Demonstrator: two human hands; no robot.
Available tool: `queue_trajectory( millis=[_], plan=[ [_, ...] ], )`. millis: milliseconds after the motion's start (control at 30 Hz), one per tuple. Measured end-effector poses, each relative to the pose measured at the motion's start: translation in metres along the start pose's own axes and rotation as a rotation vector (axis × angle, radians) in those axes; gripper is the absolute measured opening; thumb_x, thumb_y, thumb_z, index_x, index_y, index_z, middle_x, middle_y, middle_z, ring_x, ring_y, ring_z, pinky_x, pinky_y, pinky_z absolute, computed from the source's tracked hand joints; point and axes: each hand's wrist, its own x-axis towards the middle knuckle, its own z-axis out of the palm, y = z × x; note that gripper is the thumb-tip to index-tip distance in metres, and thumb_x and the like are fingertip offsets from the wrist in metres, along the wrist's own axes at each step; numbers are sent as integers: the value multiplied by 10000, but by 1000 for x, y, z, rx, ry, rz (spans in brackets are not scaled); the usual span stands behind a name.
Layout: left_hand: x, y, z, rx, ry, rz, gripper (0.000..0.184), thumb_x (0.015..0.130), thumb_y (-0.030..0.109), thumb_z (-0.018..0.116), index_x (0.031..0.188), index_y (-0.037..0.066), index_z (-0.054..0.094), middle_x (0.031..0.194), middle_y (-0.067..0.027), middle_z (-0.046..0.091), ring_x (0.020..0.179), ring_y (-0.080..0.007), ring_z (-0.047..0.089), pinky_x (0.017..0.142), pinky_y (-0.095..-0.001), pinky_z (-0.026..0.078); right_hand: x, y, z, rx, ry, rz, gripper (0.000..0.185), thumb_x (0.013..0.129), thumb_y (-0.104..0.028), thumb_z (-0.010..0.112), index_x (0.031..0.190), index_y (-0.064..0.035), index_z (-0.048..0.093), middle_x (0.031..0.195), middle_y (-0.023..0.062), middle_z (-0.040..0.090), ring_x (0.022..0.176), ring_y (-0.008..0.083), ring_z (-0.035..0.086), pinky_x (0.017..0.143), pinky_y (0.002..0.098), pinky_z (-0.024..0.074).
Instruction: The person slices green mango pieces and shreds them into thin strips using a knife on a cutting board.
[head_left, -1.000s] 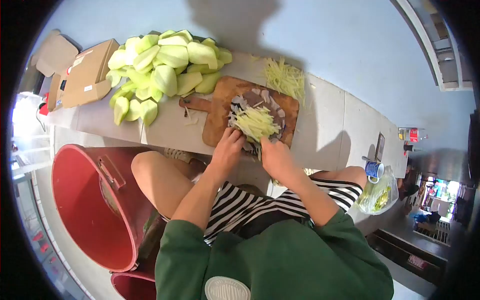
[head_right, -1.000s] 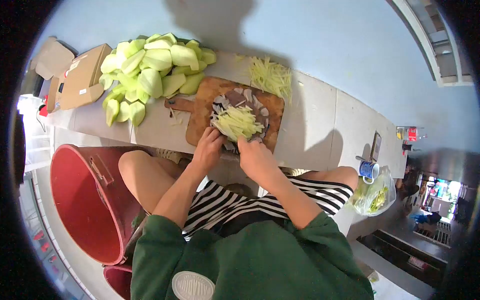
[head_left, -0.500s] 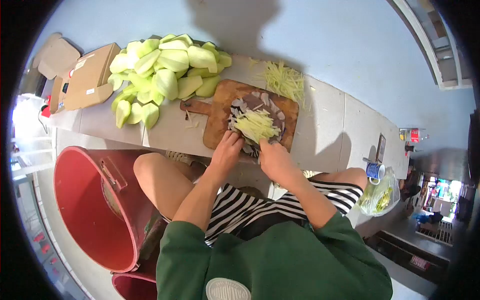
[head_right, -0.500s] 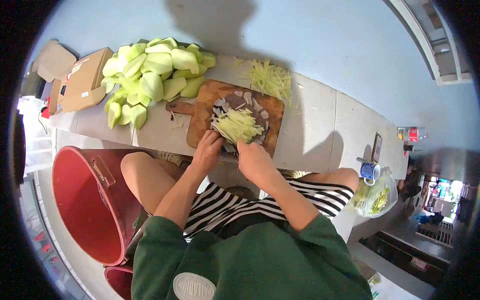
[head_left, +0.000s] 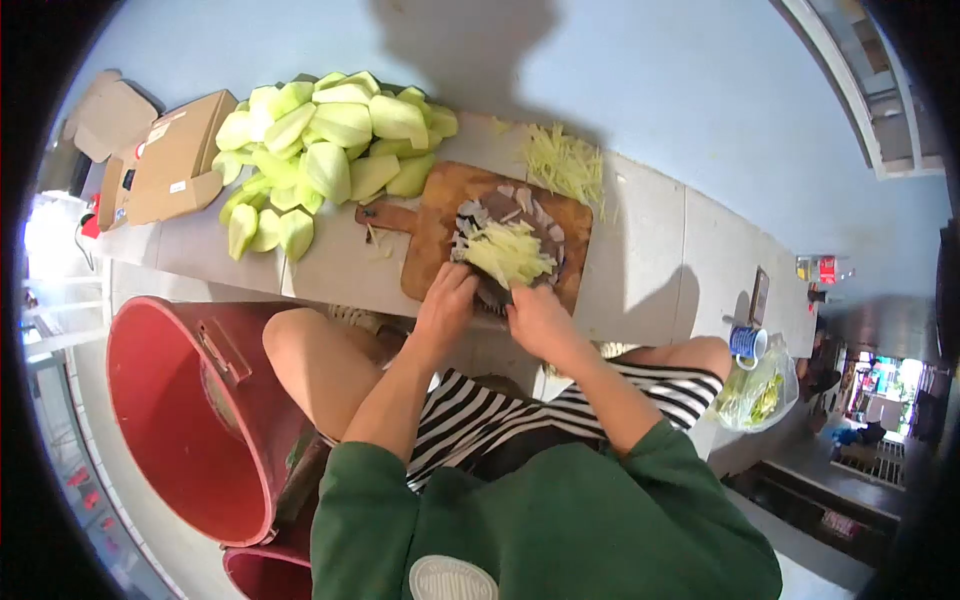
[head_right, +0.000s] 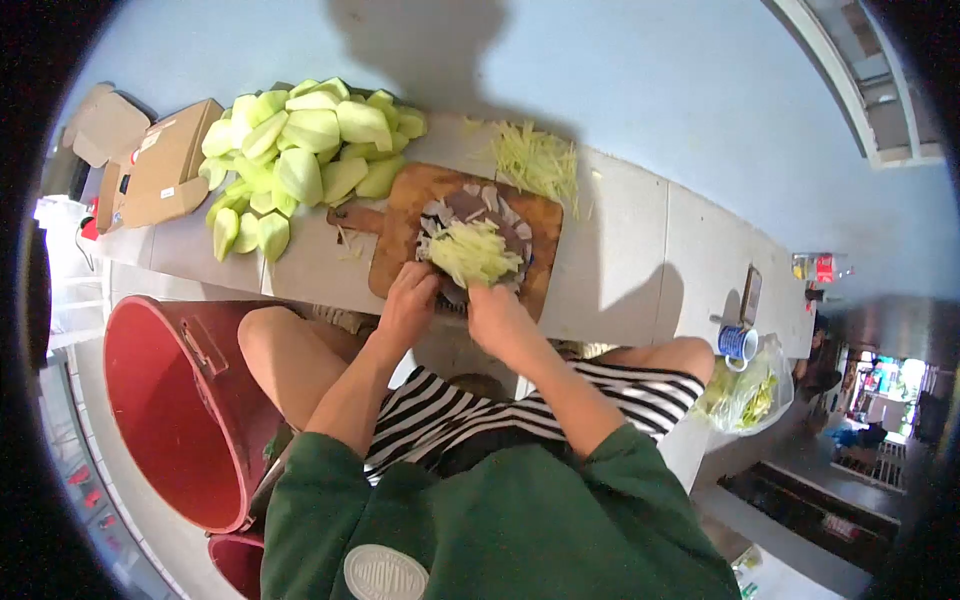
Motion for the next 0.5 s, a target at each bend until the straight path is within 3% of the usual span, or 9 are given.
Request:
queue_trajectory(
  millis=[133,233,333,433,500],
  plan=[
    [4,4,3,-11,24,-43,241,714,-58,625,948,-8,659,1004,-145,622,959,-345,583,846,-416,516,-2,9,-11,-32,17,-48,252,942,-153,568,1094,48,561,907,339,644,882,529,630,789,577,520],
    [9,9,4,-56,83,-107,201,747,-65,646,934,3,673,953,-132,639,916,-342,592,807,-416,519,1,13,-27,3,82,-61,242,912,-148,623,1067,32,581,961,306,653,917,506,620,803,575,488],
    [14,12,2,-68,115,-154,152,783,-50,663,923,7,673,930,-130,647,900,-339,595,795,-423,515,3,8,-45,16,106,-34,266,909,-150,629,1084,43,573,907,301,658,879,508,626,795,567,496],
    [16,13,4,-49,109,-187,159,781,-39,687,929,18,677,923,-125,649,904,-333,602,794,-432,514,-2,3,-59,24,182,-6,287,899,-139,637,1105,49,570,868,295,657,849,492,638,755,544,506],
    [19,14,5,-51,114,-240,259,764,-26,706,1015,20,662,944,-138,640,898,-345,603,799,-440,513,-2,10,-62,115,201,21,303,893,-144,645,1115,45,560,863,293,653,852,474,649,719,512,505]
  ],
)
